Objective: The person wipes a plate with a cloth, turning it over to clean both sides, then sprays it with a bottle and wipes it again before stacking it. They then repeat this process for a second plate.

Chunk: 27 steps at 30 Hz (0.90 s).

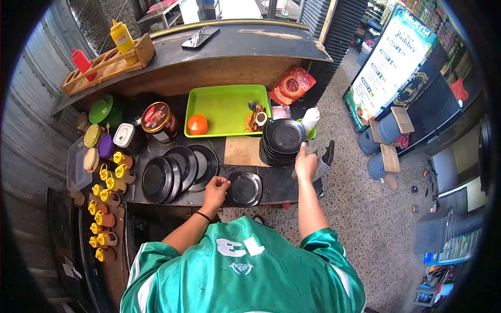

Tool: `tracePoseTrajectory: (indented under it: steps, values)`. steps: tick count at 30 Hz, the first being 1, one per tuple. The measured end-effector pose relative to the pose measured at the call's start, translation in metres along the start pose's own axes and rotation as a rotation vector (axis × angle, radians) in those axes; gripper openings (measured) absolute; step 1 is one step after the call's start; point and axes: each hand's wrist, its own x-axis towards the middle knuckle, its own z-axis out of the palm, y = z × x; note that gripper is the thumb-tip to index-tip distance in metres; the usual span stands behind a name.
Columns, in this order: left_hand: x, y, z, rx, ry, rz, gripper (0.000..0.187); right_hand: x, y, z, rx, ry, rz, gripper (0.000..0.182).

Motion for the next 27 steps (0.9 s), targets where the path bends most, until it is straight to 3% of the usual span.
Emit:
tracePoseTrajectory:
  steps: [2, 4, 5, 6, 8, 9, 16, 18, 20, 22, 24, 26, 27]
  values:
    - [0.008, -0.019, 0.0, 0.226, 0.116, 0.165, 0.034, -0.002, 0.022, 0.013, 0.031, 0.059, -0.052, 0.063]
    - [0.009, -0.025, -0.002, 0.247, 0.127, 0.119, 0.038, -0.019, 0.023, 0.011, 0.125, 0.081, -0.024, 0.048]
    - [0.009, -0.026, -0.002, 0.268, 0.136, 0.077, 0.043, -0.034, 0.016, 0.005, 0.219, 0.177, -0.162, 0.048]
    - [0.009, -0.027, -0.003, 0.269, 0.135, 0.069, 0.043, -0.043, 0.02, 0.003, 0.214, 0.173, -0.158, 0.048]
    - [0.012, -0.029, -0.007, 0.27, 0.068, 0.019, 0.045, -0.063, 0.024, -0.003, 0.268, 0.083, -0.298, 0.05]
    - [0.013, -0.03, -0.008, 0.304, 0.071, 0.02, 0.046, -0.076, 0.024, -0.012, 0.313, -0.053, -0.253, 0.051]
    - [0.031, -0.046, -0.016, 0.489, 0.02, 0.115, 0.035, -0.113, 0.059, -0.001, 0.101, -0.112, -0.567, 0.065]
    - [0.032, -0.04, -0.014, 0.425, 0.013, 0.069, 0.013, -0.113, 0.063, -0.007, 0.062, -0.192, -0.613, 0.071]
    - [0.029, -0.025, -0.013, 0.328, 0.046, 0.089, 0.014, -0.109, 0.072, -0.01, -0.563, -0.482, -0.774, 0.075]
    - [0.029, -0.017, -0.013, 0.225, 0.086, 0.11, 0.017, -0.116, 0.07, -0.011, -0.453, -0.505, -0.685, 0.079]
    - [0.036, -0.024, -0.018, -0.031, 0.114, 0.205, 0.021, -0.123, 0.058, -0.024, -0.558, -0.692, -0.627, 0.084]
    - [0.031, -0.012, -0.021, -0.196, 0.064, 0.154, 0.027, -0.123, 0.063, -0.028, -0.434, -0.603, -0.707, 0.078]
    - [0.009, 0.022, -0.019, -0.456, 0.065, 0.042, 0.029, -0.119, 0.061, -0.031, -0.303, -0.381, -0.72, 0.075]
